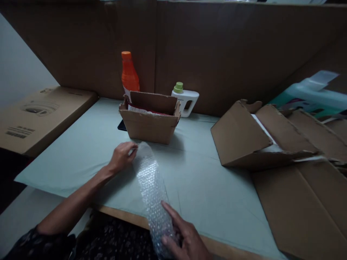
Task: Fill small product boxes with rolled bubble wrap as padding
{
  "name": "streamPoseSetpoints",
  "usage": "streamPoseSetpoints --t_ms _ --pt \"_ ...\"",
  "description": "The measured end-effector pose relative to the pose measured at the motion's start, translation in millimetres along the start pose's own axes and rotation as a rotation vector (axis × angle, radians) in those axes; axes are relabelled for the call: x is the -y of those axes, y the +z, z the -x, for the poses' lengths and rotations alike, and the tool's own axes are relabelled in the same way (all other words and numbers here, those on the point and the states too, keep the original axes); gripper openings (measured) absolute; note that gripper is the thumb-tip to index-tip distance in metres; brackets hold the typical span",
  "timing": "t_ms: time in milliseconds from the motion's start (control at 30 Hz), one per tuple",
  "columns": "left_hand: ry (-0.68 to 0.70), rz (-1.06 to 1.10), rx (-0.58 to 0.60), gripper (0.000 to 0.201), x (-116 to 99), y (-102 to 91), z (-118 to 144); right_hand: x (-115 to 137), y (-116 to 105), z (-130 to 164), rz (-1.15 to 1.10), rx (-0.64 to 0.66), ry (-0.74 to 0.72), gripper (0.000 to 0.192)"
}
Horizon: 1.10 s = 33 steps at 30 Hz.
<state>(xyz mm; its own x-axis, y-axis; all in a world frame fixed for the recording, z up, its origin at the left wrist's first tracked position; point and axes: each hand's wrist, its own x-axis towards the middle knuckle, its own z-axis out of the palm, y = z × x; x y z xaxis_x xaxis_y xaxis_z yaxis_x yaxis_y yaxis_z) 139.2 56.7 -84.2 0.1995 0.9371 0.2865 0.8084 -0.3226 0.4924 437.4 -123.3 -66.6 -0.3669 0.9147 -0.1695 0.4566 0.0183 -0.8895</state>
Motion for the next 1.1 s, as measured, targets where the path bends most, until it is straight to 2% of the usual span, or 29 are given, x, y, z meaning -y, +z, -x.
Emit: streamPoseSetpoints --t_ms 100,133,200,267,367,433,500,600,700,800,867,967,1033,1100 --pt "0.076 0.071 0.065 0.027 -22.3 26.8 -26.0 7.6 14.7 9.3 -0.024 0.161 -0.028 0.044" --pt "0.090 0.094 0.069 0.035 -29.1 31.4 -28.2 9.2 18.9 11.1 -0.051 0.203 -0.035 0.039" --pt "0.112 0.145 0.067 0.052 -39.1 29.4 -19.1 10.1 26.6 13.5 -0.141 0.248 -0.041 0.040" --pt "0.147 0.194 0.085 0.057 -43.5 12.9 9.2 9.2 32.8 14.0 -0.285 0.239 -0.018 0.049" --pt "0.166 0.348 0.201 0.056 -44.8 -23.7 75.2 10.2 39.1 6.5 -0.596 0.132 0.029 0.053" --pt "0.082 0.653 0.338 0.068 -47.5 -40.8 116.9 14.4 41.0 -5.6 -0.738 0.059 0.063 0.051" --pt "-0.023 0.742 0.350 0.079 -53.0 -43.3 143.1 19.2 41.4 -21.2 -0.778 0.028 0.092 0.052" --pt "-0.211 0.573 0.197 0.061 -60.4 -23.0 148.4 21.0 39.5 -39.4 -0.786 -0.033 0.117 0.064" --pt "-0.271 0.384 0.120 0.055 -58.2 2.5 133.4 14.3 32.4 -39.8 -0.596 -0.199 0.096 0.070" --pt "-0.216 0.265 0.142 0.063 -49.8 17.0 124.4 7.0 23.2 -31.3 -0.125 -0.327 -0.135 0.047" --pt "-0.181 0.202 0.142 0.063 -45.2 20.9 123.9 4.6 21.6 -30.3 0.210 -0.310 -0.337 0.035" --pt "-0.148 0.129 0.128 0.060 -42.4 19.2 126.0 2.7 27.5 -39.9 0.559 -0.212 -0.490 0.039" --pt "-0.112 0.124 0.100 0.057 -43.4 12.3 128.3 0.7 32.7 -48.8 0.661 -0.196 -0.518 0.034" --pt "-0.032 0.163 0.070 0.057 -46.4 2.1 132.3 -0.8 35.7 -55.5 0.668 -0.228 -0.558 0.027"
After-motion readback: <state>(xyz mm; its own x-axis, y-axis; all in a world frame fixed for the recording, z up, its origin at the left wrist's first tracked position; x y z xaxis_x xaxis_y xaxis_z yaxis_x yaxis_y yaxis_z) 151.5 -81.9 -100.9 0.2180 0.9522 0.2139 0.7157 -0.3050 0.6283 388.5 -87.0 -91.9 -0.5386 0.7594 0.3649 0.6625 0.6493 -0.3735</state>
